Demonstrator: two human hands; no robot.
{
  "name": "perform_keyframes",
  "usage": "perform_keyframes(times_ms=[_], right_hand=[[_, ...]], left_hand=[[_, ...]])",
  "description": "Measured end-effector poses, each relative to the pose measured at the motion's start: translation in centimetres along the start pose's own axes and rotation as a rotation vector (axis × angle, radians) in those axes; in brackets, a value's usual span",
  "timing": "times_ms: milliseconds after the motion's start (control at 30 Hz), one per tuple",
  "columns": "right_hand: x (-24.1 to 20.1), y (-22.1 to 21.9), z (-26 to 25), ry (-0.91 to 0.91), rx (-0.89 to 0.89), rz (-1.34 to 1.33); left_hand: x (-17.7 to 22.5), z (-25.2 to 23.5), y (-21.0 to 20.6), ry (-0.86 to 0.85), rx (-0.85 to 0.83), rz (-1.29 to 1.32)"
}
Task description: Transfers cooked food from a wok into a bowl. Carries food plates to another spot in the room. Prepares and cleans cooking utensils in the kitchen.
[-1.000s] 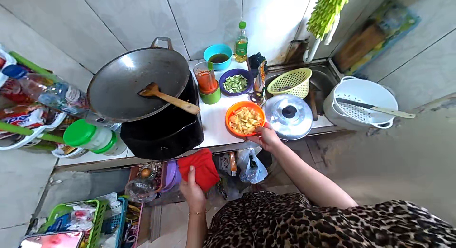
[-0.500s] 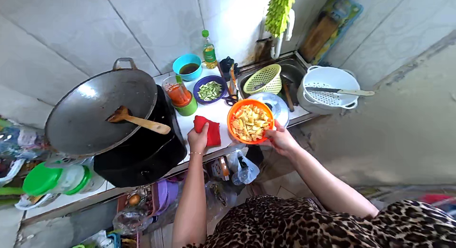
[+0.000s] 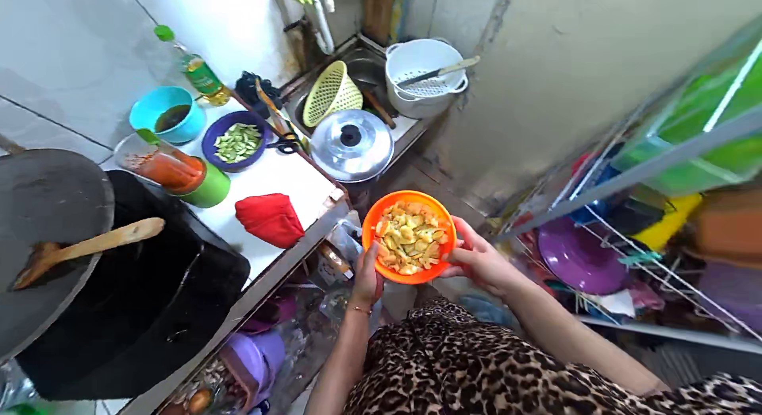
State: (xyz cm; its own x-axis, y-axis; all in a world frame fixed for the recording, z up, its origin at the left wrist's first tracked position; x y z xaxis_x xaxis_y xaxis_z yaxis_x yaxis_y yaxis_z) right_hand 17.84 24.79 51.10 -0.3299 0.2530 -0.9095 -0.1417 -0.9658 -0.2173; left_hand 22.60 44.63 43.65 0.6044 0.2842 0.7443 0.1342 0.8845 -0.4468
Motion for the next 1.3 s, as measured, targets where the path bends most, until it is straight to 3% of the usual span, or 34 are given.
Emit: perform_keyframes(times_ms=[167, 267, 533, 667, 833, 1000, 1300], right_hand=[[3.7, 2.6, 3.2, 0.005, 0.106, -0.2], [3.6, 3.3, 5.9, 0.027, 0.052, -0.234], [5.0, 5.7, 8.5, -0.07, -0.107, -0.241], [6.5, 5.7, 9.4, -0.138, -0.224, -0.153], [8.0, 0.8, 12.3, -0.237, -0.475, -0.029], [12.2, -6.4, 16.4, -0.368, -0.648, 0.158], [26.4, -23.6, 31.8, -0.627, -1.077, 0.413]], left_hand=[[-3.5, 0.1, -2.3, 0.133, -0.108, 0.005], [-3.2, 3.0, -2.9, 0.103, -0.127, -0.079], [-6.7, 8.8, -5.2, 0.13, 0.091, -0.028], [-10.8, 12.3, -4.9, 0.117, 0.182, 0.126], [-13.5, 21.1, -2.0, 0.03, 0.383, 0.294], [-18.7, 30.6, 2.2, -0.038, 0.603, 0.459], [-32.6, 52.7, 11.0, -0.288, 0.987, 0.812]])
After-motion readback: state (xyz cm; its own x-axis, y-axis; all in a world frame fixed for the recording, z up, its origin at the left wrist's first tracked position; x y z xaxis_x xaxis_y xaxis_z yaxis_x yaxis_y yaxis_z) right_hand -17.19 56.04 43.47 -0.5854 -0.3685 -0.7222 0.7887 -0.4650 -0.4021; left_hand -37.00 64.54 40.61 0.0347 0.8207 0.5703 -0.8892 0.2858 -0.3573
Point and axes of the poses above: each hand's wrist, its own z-axis away from the middle knuckle, its own y-axis out of the back of the hand, x = y × z, the point moved 1 cm from there along -z, towards the middle knuckle, and after that the axes turned 12 degrees about y, right-handed, at the moved point
